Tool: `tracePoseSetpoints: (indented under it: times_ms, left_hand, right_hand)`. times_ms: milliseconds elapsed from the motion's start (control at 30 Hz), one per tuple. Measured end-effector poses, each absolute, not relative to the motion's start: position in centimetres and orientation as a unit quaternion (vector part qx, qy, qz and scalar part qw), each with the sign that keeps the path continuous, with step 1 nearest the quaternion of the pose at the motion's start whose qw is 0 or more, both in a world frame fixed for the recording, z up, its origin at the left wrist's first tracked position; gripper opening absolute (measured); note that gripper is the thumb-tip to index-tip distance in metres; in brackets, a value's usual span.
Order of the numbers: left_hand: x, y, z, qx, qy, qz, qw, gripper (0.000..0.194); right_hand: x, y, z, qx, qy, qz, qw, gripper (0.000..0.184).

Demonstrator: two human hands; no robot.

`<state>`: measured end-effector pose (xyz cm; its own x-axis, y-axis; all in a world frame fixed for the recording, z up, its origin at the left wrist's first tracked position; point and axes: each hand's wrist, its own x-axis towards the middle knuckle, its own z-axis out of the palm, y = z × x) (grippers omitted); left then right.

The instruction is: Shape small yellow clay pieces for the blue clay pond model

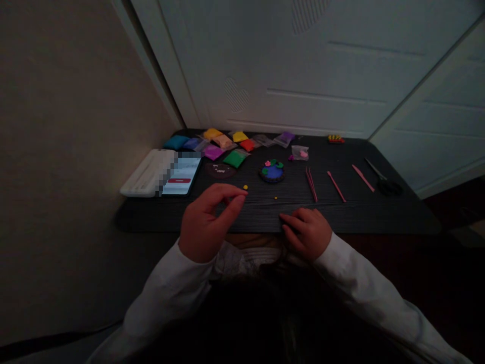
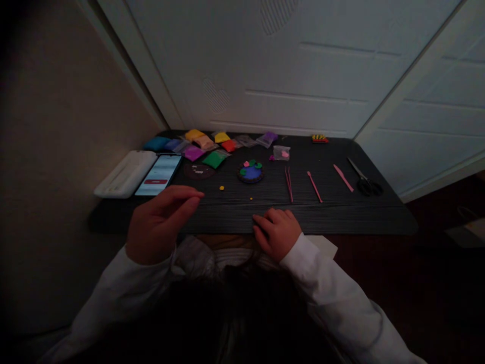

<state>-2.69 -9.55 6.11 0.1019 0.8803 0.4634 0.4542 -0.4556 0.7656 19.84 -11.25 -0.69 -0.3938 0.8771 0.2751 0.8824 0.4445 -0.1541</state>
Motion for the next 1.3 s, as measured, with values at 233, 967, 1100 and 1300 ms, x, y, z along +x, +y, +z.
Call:
tracePoseSetpoints:
  times_ms: [233, 967, 1100, 1300]
  left_hand:
    - [-2.70, -9.54, 5.95, 0.702, 0.474, 0.479, 0.232, 0.010]
    - [-2.73, -9.58, 6.10, 0.703, 0.483, 0.472, 0.225, 0.010]
    - [-2.78, -9.53, 5.98, 0.700, 0.484, 0.473, 0.227, 0.010]
    - [-2.81, -9.50, 5.84, 0.700, 0.479, 0.476, 0.234, 0.011]
  right_hand:
    - [19.70, -11.32, -0.60, -0.533, -0.831, -0.020, 0.158, 0.032]
    - [19.05, -11.56, -0.79, -0.541, -0.824, -0.012, 0.164, 0.032]
    - [19.47, -11.14, -1.00, -0.554, -0.812, -0.004, 0.181, 0.032]
    - [19.66, -10.72, -0.96, -0.567, -0.796, 0.010, 0.211, 0.031]
